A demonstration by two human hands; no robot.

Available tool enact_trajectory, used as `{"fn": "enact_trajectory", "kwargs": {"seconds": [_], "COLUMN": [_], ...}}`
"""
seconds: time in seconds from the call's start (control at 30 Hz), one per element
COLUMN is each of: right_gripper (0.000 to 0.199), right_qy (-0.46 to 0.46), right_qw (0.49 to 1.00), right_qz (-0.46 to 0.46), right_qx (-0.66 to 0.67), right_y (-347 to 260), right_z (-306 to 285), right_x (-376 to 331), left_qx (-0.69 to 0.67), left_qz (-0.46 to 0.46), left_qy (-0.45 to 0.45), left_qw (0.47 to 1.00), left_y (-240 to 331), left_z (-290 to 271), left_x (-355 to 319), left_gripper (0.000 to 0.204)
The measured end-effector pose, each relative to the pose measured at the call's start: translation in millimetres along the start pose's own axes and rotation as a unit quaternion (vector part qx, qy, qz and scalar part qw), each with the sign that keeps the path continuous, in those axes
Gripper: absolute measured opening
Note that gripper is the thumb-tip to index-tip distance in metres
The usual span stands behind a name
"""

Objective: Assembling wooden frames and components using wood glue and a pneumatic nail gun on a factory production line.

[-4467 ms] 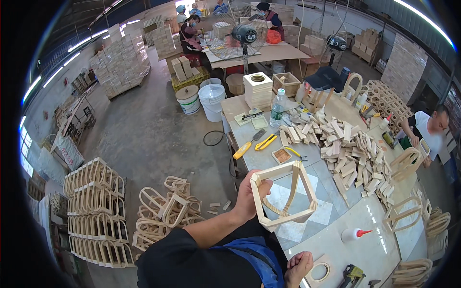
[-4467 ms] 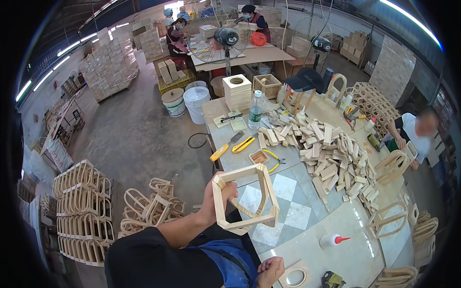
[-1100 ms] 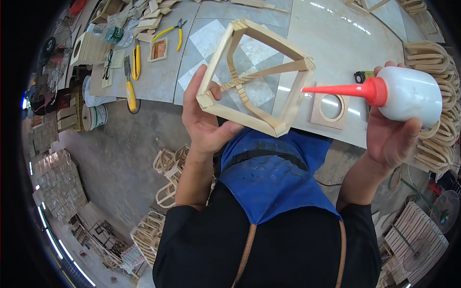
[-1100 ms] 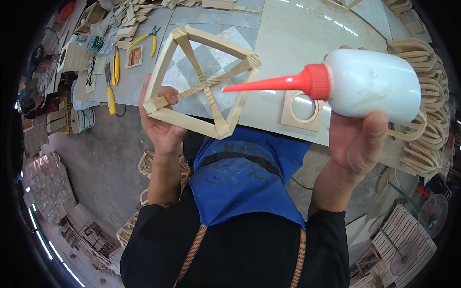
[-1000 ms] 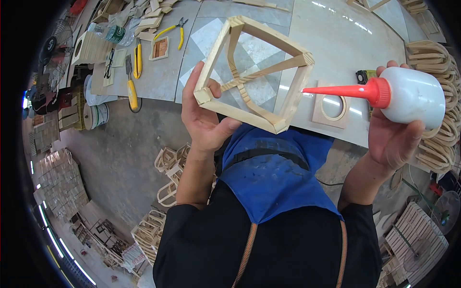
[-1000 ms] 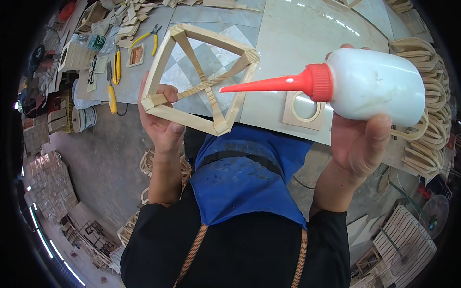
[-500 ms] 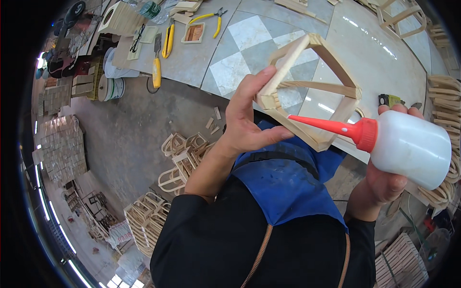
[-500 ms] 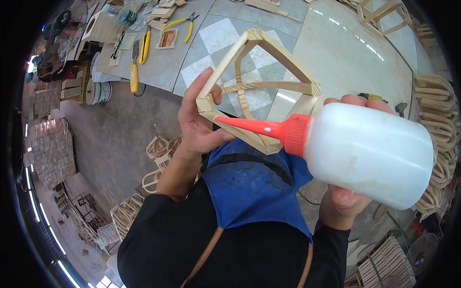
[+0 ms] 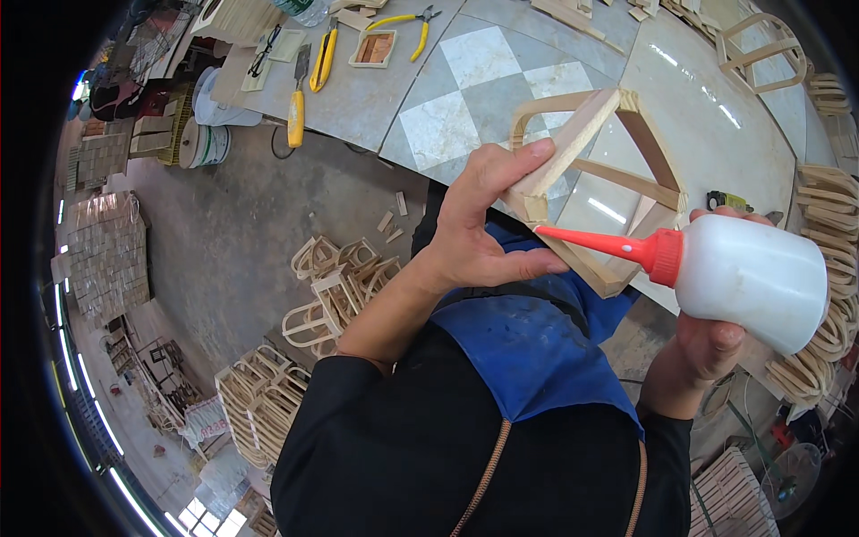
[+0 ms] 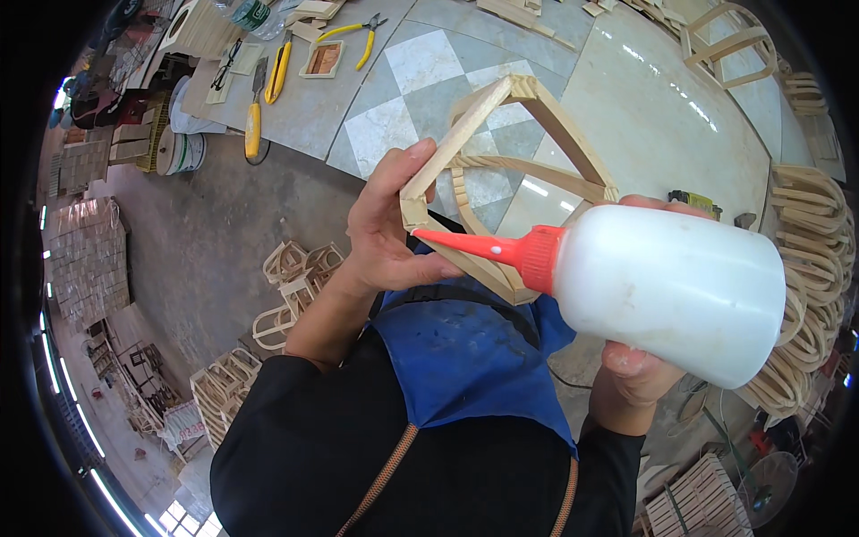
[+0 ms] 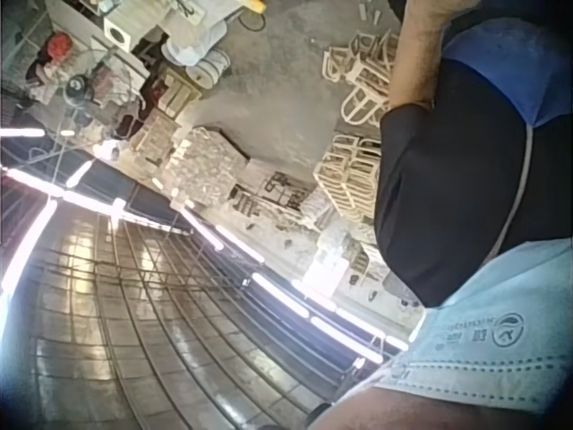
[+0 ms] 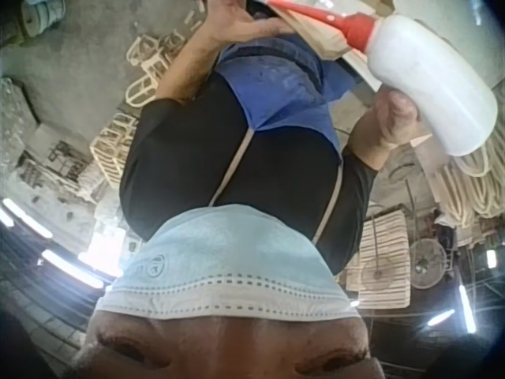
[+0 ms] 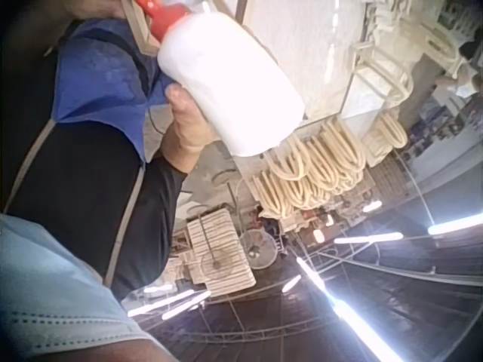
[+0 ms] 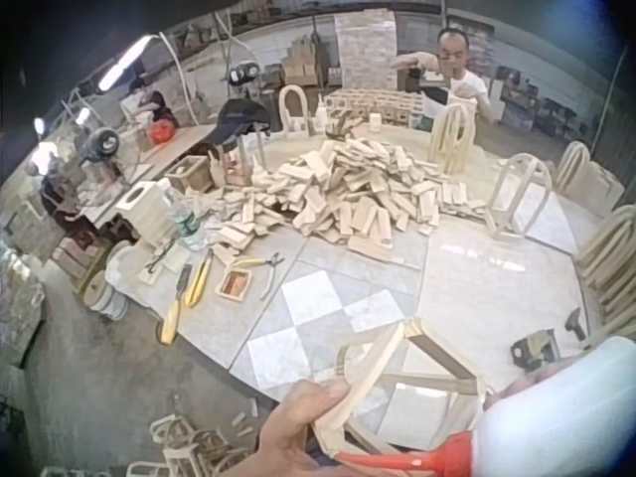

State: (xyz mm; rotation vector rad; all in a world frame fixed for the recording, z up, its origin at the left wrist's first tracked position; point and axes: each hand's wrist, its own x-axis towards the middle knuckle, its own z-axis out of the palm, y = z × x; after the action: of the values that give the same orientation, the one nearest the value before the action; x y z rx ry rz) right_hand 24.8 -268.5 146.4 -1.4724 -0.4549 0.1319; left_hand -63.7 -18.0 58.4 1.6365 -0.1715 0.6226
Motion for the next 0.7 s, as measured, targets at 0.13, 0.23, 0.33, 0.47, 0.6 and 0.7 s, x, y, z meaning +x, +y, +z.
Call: {"fn": "enact_trajectory", "kwargs": {"seconds": [0.13, 0.23, 0.33, 0.47, 0.6, 0.7], "right_gripper": [0.107, 0.106, 0.106, 0.105, 0.104, 0.102], "right_qy": [0.017, 0.03, 0.052, 0.038, 0.023, 0.036], "right_qw": [1.0, 0.999, 0.998, 0.999, 0.999, 0.998], "right_qz": [-0.004, -0.007, -0.029, -0.031, -0.031, -0.05], "right_qx": [0.005, 0.012, 0.011, 0.017, 0.02, 0.012], "right_y": [0.3, 0.8, 2.3, 2.2, 3.2, 6.1], "right_z": [4.1, 7.0, 8.4, 6.7, 4.0, 3.2], "right_x": [0.2, 0.6, 1.1, 0.3, 1.4, 4.9], "left_qx": [-0.003, -0.005, -0.006, -0.005, -0.003, 0.003], "left_qz": [0.005, 0.01, 0.006, 0.006, 0.01, 0.021], "left_qy": [0.003, 0.007, 0.005, 0.002, 0.001, 0.007], "left_qw": [1.0, 1.0, 1.0, 1.0, 1.0, 1.0], "left_y": [-1.1, -1.7, -1.7, -0.7, -0.6, -1.0], "left_z": [1.0, 1.2, 0.9, 0.1, 0.2, 1.0], "left_x": [-0.2, -0.4, -1.0, -1.4, -1.2, -0.8], "left_gripper": [0.093, 0.092, 0.092, 0.092, 0.093, 0.093]}}
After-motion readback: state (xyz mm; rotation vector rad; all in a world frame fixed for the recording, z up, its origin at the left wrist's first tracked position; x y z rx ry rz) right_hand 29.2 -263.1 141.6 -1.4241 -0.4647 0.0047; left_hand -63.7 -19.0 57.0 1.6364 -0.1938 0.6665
